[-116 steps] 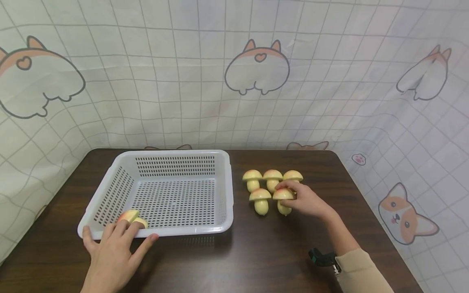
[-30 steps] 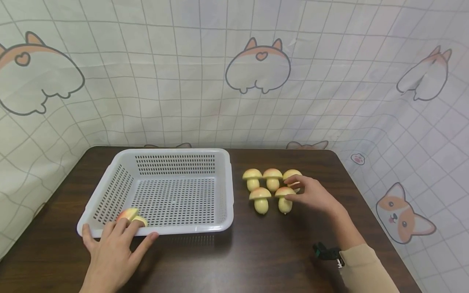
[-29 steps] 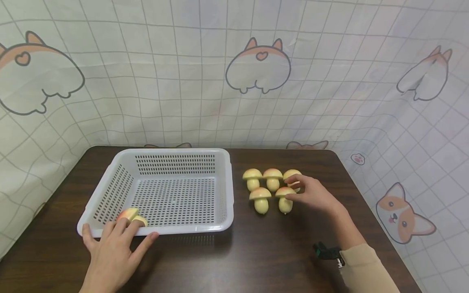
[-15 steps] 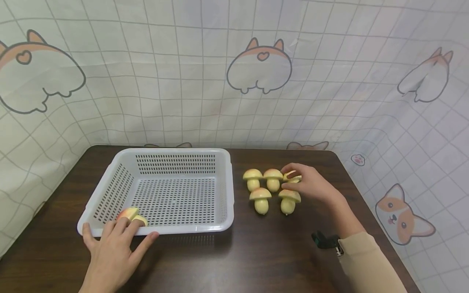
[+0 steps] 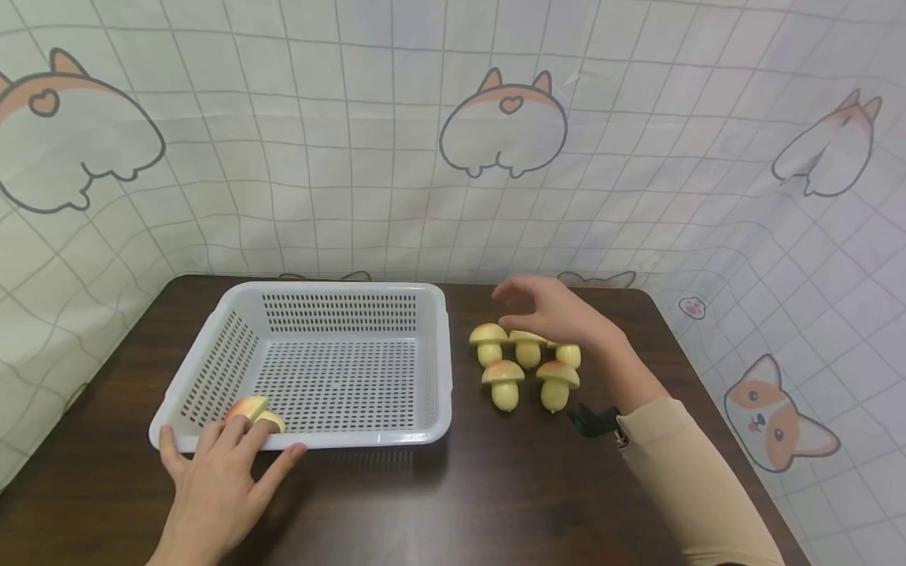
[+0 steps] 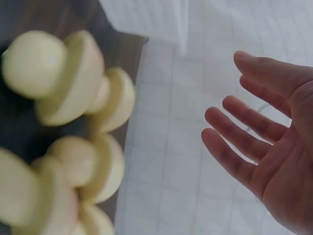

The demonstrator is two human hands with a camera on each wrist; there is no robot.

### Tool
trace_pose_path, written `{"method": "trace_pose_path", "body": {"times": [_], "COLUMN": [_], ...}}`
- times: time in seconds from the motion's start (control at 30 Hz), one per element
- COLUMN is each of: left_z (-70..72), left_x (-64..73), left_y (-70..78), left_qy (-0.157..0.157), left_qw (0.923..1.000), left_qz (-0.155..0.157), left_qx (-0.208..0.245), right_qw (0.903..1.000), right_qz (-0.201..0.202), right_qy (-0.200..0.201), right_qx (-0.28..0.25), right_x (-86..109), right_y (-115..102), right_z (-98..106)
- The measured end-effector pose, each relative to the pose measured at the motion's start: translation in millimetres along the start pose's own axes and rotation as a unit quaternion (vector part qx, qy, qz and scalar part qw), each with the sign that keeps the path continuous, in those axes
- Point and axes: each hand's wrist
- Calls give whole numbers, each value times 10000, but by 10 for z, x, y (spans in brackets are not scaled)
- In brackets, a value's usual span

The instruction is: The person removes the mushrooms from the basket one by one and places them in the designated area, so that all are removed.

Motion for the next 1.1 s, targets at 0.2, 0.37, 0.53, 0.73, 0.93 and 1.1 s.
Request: {"method": "trace_pose_path", "body": {"times": [0.2,0.37,0.53,0.73,0.93,1.1], "left_z": [4,11,12,15,19,14], "left_x": [-7,-6,0,0,4,1], "left_y": [-4,-1,5,3,6,10], "left_qy": [40,6,-28,-32,-71,-88], "left_qw": [10000,10000,10000,10000,9999,9999], "left_qz": [-18,-1,28,41,79,69], "left_qx": [-15,-11,-10,-7,-10,-7], "right_qw": [9994,9978,9949,9893,9828,9754], "right_qz": [261,535,815,1208,1514,1805], "right_qy": [-215,-339,-580,-780,-941,-1121], "right_qx": [8,218,163,249,477,585], "right_x": [-204,-342,-484,-647,-834,-973], "right_y": [-316,-598,-830,-1044,-1222,-1359], "right_z": [-31,-91,-175,-305,-497,-662]}}
Point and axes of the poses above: each hand's wrist, its own x-axis away from the middle knuckle, its own z-axis out of the back of the hand, y = z × x, and after that the axes turned 12 degrees about -z, right-handed
